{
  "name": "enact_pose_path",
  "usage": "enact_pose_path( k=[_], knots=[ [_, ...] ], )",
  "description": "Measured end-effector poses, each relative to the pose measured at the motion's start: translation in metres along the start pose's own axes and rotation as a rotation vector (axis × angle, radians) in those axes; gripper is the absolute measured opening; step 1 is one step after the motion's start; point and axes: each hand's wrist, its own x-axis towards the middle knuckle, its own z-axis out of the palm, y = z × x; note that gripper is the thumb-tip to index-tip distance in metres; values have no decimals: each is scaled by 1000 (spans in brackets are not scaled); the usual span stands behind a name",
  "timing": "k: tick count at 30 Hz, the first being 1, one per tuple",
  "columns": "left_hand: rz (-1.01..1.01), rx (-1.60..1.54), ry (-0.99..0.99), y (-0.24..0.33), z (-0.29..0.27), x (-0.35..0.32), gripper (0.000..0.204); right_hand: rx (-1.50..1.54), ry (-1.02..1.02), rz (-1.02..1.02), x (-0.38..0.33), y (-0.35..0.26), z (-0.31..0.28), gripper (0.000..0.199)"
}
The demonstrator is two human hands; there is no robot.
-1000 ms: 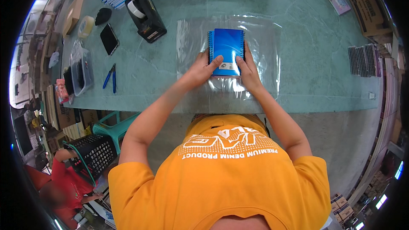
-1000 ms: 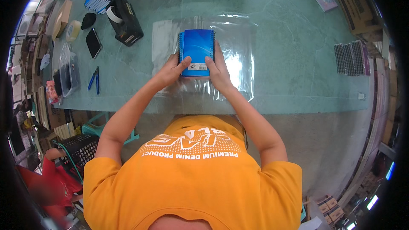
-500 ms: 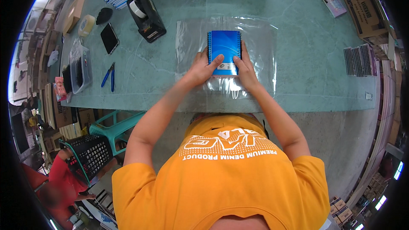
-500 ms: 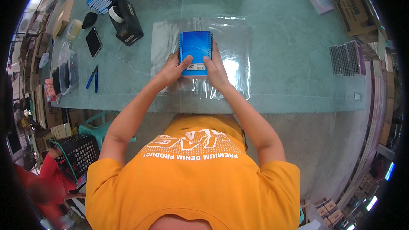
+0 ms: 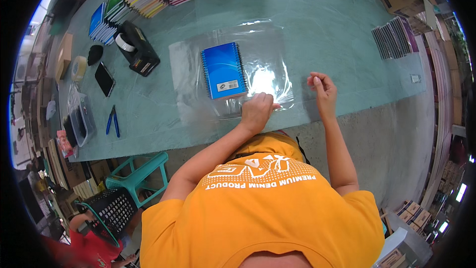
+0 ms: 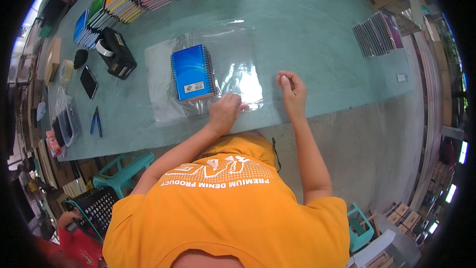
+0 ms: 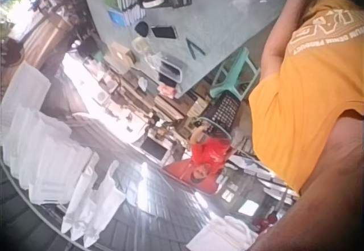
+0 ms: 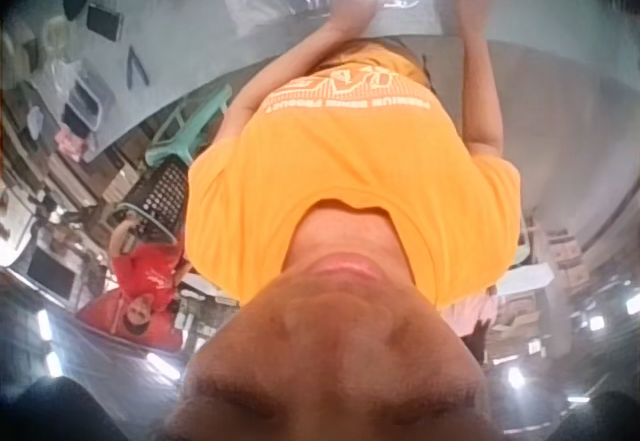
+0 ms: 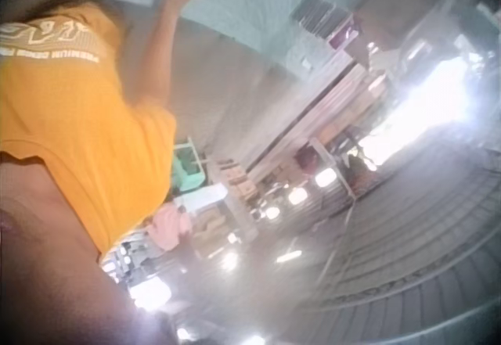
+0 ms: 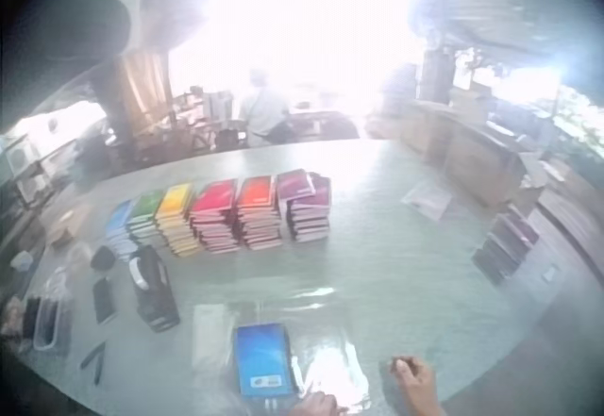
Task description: The person packages small notebooks into plastic bags by hand, using a tape dispenser to seal the bags.
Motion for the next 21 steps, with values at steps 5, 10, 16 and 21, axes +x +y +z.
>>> enact_pose_path(
  k=[5,10,16,21],
  knots=[
    [-13,-17,10,-7,5,0,16,5,-93,220,-28,13,-5,21],
    [26,-91,-7,-5,-10,-1,10,56,-263,402,-35,-9,41,26],
    [-32,-186,84,4,-40,-7,7,107,-369,420,-29,-10,40,27],
    [-109,-285,159,1,-50,-19,9,263,-211,425,-15,-14,35,26]
  ],
)
